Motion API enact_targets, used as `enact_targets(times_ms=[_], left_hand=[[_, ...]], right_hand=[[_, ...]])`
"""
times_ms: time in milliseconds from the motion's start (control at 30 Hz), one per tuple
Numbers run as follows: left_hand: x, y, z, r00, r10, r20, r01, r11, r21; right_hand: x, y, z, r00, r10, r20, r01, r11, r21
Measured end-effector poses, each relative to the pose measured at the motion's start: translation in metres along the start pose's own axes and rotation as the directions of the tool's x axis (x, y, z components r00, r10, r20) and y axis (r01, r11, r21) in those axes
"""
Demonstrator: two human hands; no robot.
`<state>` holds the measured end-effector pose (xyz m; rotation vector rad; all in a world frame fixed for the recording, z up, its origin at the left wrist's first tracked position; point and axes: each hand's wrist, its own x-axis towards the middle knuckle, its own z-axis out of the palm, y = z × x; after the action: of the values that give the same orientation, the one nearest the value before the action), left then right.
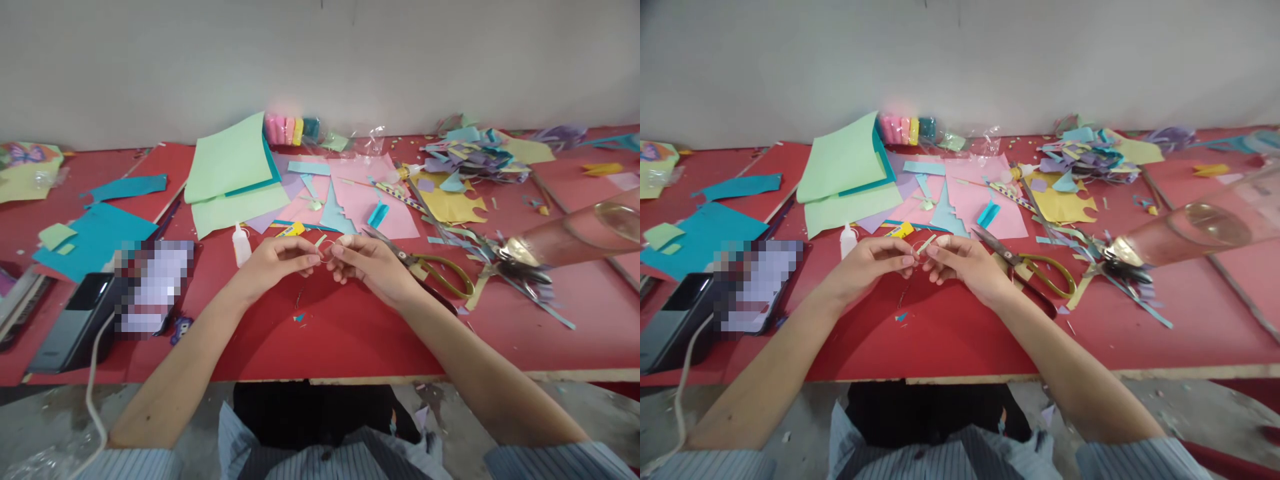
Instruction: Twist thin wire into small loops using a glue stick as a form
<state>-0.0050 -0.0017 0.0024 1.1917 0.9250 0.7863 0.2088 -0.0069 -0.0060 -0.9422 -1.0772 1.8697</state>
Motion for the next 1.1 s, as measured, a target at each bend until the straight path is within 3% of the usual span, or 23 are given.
enact_targets(times_ms=[200,367,667,900,1000,1100], left_hand=[[-0.0013,0.0021,0.0045,0.989,0.105,-0.099,-0.078,0.965,0.252],[-0.0029,0.0040,0.0087,0.970,0.211,-0.117,-0.132,0.870,0.474],[-0.0019,0.0028,0.0069,0.978,0.194,-0.074,-0.136,0.869,0.475],[-0.0012,0.0001,0.0054,0.984,0.170,-0.054,-0.119,0.850,0.512],[-0.0008,-0.0002,0.0052,0.974,0.223,-0.048,-0.148,0.776,0.613],[-0.0007,-0.0028,0.0061,0.949,0.314,-0.017,-0.187,0.607,0.772]], right_hand=[[0.0009,0.0023,0.0023,0.982,-0.184,-0.050,0.164,0.947,-0.277],[0.0008,0.0048,0.0034,0.972,-0.225,-0.074,0.174,0.892,-0.417],[0.0012,0.0063,0.0024,0.972,-0.223,-0.072,0.165,0.869,-0.467],[0.0031,0.0039,0.0016,0.984,-0.160,-0.081,0.117,0.915,-0.387],[0.0036,0.0028,0.0013,0.990,-0.113,-0.086,0.076,0.935,-0.345],[0.0036,0.0017,0.0015,0.995,-0.076,-0.071,0.049,0.946,-0.321]])
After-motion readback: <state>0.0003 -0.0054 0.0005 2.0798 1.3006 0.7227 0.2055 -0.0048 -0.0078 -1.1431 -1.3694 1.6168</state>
